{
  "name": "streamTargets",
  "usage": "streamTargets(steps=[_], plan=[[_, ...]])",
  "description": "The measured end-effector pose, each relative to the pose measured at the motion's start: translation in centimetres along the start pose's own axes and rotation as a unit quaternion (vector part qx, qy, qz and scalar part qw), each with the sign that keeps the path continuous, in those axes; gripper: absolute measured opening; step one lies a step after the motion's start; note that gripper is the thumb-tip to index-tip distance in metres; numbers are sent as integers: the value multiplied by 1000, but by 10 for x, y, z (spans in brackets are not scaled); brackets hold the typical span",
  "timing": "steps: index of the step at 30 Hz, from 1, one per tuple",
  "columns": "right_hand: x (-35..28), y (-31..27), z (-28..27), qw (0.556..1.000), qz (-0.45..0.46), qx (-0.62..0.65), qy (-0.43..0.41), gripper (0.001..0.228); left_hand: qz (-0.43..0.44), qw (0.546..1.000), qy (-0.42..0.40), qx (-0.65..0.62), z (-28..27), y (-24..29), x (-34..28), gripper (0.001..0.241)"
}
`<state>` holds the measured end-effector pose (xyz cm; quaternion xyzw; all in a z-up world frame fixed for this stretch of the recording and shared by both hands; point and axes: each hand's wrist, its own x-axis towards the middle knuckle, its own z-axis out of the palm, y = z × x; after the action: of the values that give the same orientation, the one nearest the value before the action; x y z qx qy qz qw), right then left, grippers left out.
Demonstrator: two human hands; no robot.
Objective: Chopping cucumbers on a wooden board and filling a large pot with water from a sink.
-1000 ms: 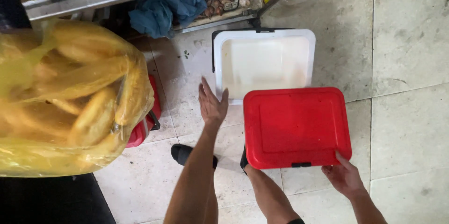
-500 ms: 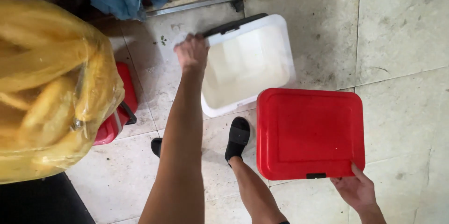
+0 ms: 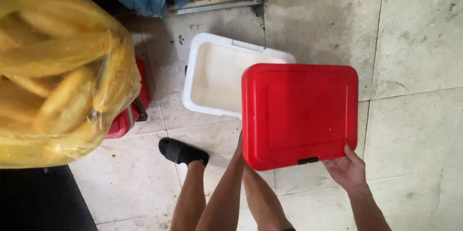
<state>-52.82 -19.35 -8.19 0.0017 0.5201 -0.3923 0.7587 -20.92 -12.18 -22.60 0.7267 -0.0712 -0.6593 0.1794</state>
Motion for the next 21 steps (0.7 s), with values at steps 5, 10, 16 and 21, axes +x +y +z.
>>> streamTargets(steps=[5, 10, 16, 21], plan=[[17, -5, 50, 994, 10, -57, 93, 32, 226, 928, -150, -254, 21, 9, -15, 47], [55, 10, 74, 992, 12, -99, 73, 23, -77, 936, 61, -337, -59, 36, -1, 49], [122, 28, 71, 984, 6, -176, 29, 12, 113, 970, 189, -103, -108, 120, -43, 74], [153, 11, 76, 953, 22, -291, 76, 23, 37, 969, 186, -161, -81, 134, -29, 89]])
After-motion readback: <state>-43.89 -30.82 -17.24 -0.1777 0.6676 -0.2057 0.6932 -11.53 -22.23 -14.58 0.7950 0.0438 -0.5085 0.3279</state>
